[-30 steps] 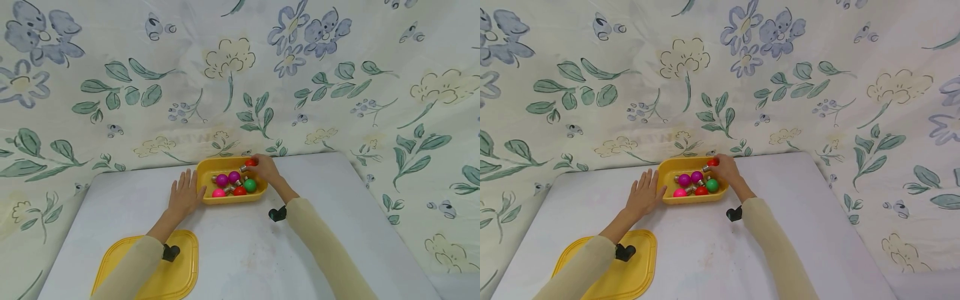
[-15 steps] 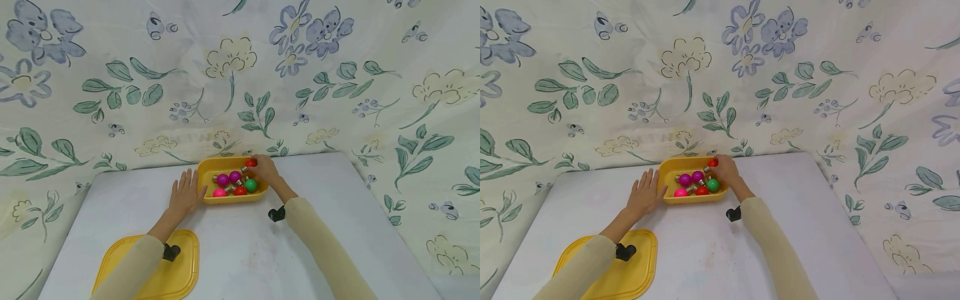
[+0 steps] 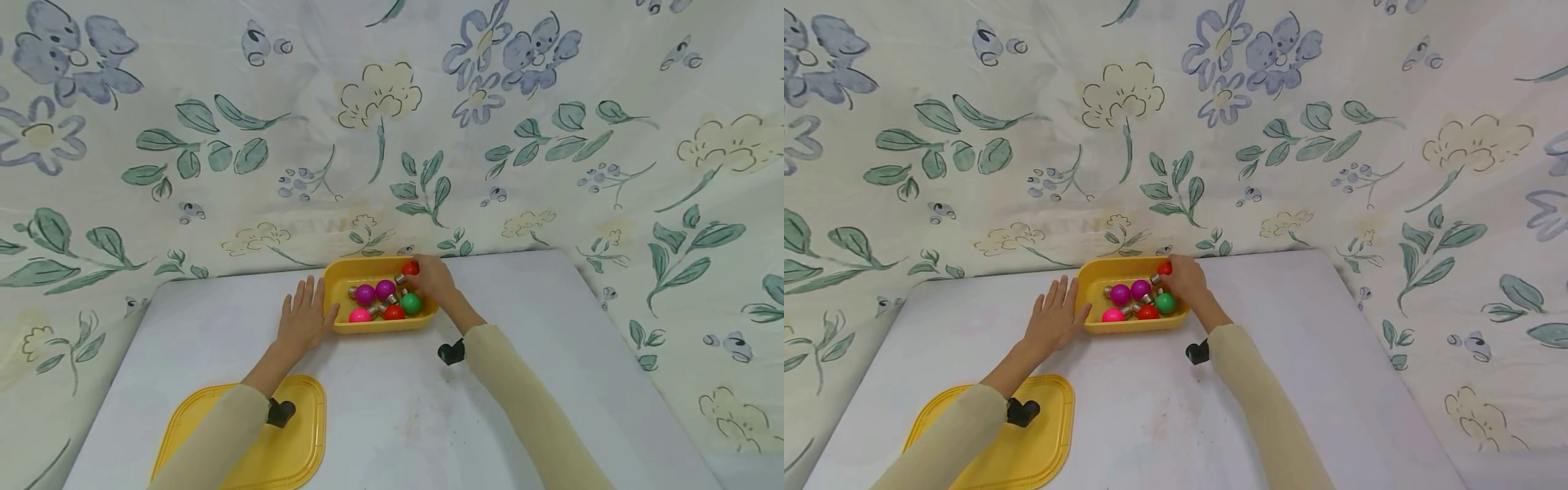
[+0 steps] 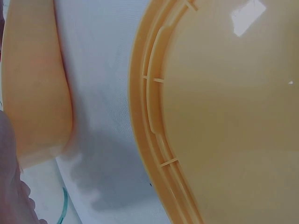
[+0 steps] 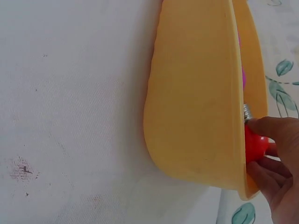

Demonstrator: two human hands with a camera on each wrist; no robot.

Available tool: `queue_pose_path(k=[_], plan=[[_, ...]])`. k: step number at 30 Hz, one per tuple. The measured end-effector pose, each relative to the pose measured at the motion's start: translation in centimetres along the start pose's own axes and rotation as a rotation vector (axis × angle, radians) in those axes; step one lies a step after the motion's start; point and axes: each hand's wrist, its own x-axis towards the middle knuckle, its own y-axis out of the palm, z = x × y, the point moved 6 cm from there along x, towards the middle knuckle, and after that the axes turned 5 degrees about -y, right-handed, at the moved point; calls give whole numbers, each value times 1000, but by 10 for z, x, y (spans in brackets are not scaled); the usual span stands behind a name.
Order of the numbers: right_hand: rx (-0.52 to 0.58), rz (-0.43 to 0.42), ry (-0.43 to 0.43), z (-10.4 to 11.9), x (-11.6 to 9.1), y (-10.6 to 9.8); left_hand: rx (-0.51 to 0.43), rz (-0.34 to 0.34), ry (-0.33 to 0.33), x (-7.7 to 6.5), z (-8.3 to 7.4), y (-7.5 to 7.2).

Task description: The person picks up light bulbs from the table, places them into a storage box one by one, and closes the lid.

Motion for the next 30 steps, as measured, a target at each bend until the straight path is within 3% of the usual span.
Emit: queue_pose_path(k=[20,30], plan=[[-141,27,-1,5,4,7,-4,1,10,8,4,3],[-273,46,-45,10,4,11,8,-4,13,10,6,5]])
